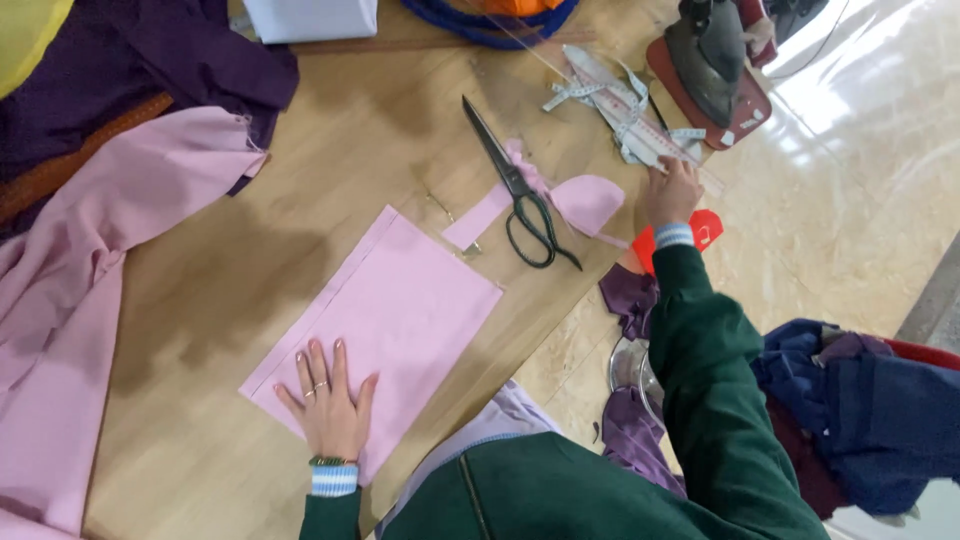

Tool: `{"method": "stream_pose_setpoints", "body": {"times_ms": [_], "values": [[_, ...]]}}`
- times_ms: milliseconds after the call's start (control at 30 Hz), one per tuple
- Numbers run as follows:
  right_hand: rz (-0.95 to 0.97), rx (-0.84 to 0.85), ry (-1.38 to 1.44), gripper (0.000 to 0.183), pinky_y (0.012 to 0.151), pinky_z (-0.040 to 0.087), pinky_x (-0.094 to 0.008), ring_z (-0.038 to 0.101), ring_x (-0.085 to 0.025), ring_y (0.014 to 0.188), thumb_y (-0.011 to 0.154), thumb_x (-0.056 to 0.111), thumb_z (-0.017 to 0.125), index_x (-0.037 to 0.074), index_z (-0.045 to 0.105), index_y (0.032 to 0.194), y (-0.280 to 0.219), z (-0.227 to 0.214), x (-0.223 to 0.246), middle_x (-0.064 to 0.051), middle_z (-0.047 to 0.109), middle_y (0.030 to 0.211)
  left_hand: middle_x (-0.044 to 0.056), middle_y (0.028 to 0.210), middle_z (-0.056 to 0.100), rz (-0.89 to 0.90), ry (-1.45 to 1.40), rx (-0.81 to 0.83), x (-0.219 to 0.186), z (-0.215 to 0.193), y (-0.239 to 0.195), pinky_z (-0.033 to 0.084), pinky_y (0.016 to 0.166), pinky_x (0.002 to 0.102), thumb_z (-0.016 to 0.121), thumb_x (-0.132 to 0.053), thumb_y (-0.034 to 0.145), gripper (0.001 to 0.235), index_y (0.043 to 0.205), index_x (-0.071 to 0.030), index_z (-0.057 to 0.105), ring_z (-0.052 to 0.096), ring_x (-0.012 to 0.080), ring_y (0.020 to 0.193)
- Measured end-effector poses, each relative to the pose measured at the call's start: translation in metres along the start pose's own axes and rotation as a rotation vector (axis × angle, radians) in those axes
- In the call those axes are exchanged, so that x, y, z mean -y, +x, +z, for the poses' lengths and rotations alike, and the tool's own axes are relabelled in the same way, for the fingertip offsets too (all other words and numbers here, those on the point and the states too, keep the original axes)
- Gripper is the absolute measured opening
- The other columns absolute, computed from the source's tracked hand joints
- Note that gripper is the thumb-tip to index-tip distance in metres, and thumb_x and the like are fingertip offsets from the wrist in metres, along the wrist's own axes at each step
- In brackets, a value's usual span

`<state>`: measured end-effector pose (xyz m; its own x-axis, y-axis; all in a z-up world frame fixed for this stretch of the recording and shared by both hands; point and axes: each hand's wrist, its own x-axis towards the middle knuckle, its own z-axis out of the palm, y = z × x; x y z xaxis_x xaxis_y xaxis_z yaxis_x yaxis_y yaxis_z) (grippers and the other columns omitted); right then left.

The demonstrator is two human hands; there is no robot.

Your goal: Measuring, marking, and cutting detailed fabric pieces on a workbench using a ruler and tailor's shears.

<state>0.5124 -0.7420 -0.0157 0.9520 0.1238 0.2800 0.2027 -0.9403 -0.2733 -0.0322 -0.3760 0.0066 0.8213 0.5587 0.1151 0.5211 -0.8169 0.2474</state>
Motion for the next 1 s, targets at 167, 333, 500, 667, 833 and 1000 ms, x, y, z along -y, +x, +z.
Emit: {"method": "stream_pose_setpoints", "body": {"times_ms": [167,333,500,667,833,1000], "values": [[-0.209,-0.034,-0.381,0.029,0.086,0.042,-0.055,0.054,-0.037,0.112,0.092,0.015,0.058,0.014,0.071,0.118,0.081,0.021,-0.002,-0.013,0.068,0.115,0.007,0.173,0.015,-0.045,0.026,0.008,0.002,0.007,-0.001,0.005,0.119,0.073,0.042,-0.062,0.094,0.079,0.162,-0.023,0.029,0.016,0.0324,0.159],[-0.137,0.082,-0.621,0.026,0.09,0.041,-0.053,0.065,-0.033,0.108,0.098,0.025,0.056,0.013,0.076,0.109,0.133,0.073,-0.014,-0.014,0.076,0.108,0.002,0.173,0.011,-0.119,0.041,0.092,0.002,0.007,0.003,0.002,0.12,0.069,0.035,-0.067,0.094,0.077,0.161,-0.03,0.025,0.011,0.0287,0.159],[-0.122,0.165,-0.814,0.029,0.094,0.041,-0.055,0.075,-0.032,0.099,0.098,0.021,0.055,0.016,0.08,0.11,0.141,0.072,-0.012,-0.01,0.08,0.106,0.005,0.172,0.017,-0.097,0.028,0.114,0.003,0.007,0.004,0.004,0.119,0.068,0.038,-0.066,0.095,0.075,0.16,-0.029,0.03,0.013,0.0285,0.158],[0.092,0.218,-0.794,0.061,0.097,0.027,-0.07,0.058,-0.042,0.118,0.078,0.05,0.071,0.009,0.077,0.123,0.145,0.028,0.01,-0.022,0.07,0.128,0.008,0.172,0.01,-0.128,-0.002,0.113,-0.004,-0.002,0.007,0.002,0.119,0.069,0.036,-0.067,0.097,0.079,0.163,-0.027,0.021,0.007,0.0324,0.159],[0.042,0.15,-0.843,0.061,0.065,0.058,-0.046,0.075,-0.038,0.092,0.099,0.061,0.067,0.003,0.079,0.11,0.131,-0.005,-0.025,-0.019,0.078,0.106,0.007,0.173,0.004,-0.187,-0.018,0.084,-0.014,0.001,0.015,0.005,0.119,0.072,0.038,-0.067,0.099,0.079,0.164,-0.028,0.017,0.002,0.0341,0.159],[-0.474,0.328,0.361,0.02,0.078,0.047,-0.038,0.062,-0.025,0.086,0.117,0.014,0.046,0.007,0.064,0.112,-0.028,-0.034,0.079,-0.01,0.068,0.103,0.01,0.171,0.01,-0.105,-0.104,0.144,-0.036,0.006,0.04,0.005,0.119,0.069,0.04,-0.067,0.099,0.08,0.163,-0.023,0.02,0.008,0.0366,0.157]]}}
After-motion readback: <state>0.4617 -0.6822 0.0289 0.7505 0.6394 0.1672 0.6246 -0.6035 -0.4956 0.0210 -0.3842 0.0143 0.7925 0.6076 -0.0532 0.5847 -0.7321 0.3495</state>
